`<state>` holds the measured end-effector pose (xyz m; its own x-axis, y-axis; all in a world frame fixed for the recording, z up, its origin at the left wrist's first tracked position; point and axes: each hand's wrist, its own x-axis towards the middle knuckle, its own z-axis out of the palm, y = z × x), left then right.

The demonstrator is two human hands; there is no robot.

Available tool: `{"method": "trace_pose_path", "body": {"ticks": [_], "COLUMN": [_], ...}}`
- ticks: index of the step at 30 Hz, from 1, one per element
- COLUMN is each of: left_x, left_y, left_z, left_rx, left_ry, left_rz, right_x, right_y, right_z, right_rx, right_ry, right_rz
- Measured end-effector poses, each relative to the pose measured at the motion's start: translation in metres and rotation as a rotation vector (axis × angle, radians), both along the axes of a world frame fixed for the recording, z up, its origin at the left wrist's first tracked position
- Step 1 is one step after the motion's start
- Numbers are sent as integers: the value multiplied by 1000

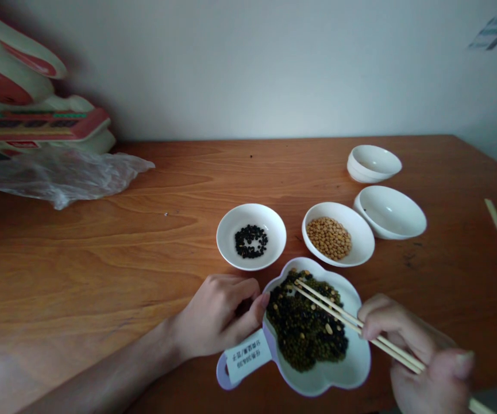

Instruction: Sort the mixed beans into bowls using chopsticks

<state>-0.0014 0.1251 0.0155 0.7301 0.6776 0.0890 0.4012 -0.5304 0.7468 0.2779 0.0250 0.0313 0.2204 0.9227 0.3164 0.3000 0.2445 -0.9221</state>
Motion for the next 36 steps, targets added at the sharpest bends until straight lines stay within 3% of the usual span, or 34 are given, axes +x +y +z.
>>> {"method": "trace_pose_path", "body": {"ticks": [6, 12, 23, 36], "left_x": [1, 1, 0, -1], "left_y": [0, 0, -1, 0], "left_z": [0, 2, 3, 1], "left_rx": [22, 20, 5, -1], "left_ry": [16, 24, 24, 30], "left_rz": [6, 5, 0, 3], "right_x": [2, 6, -5, -4], "right_y": [0, -3, 8, 8], "right_z": [-6, -12, 1, -9], "right_rx": [57, 114, 26, 81], "right_ry": [-54, 36, 75, 65], "right_rz": [-3, -17, -31, 23]}}
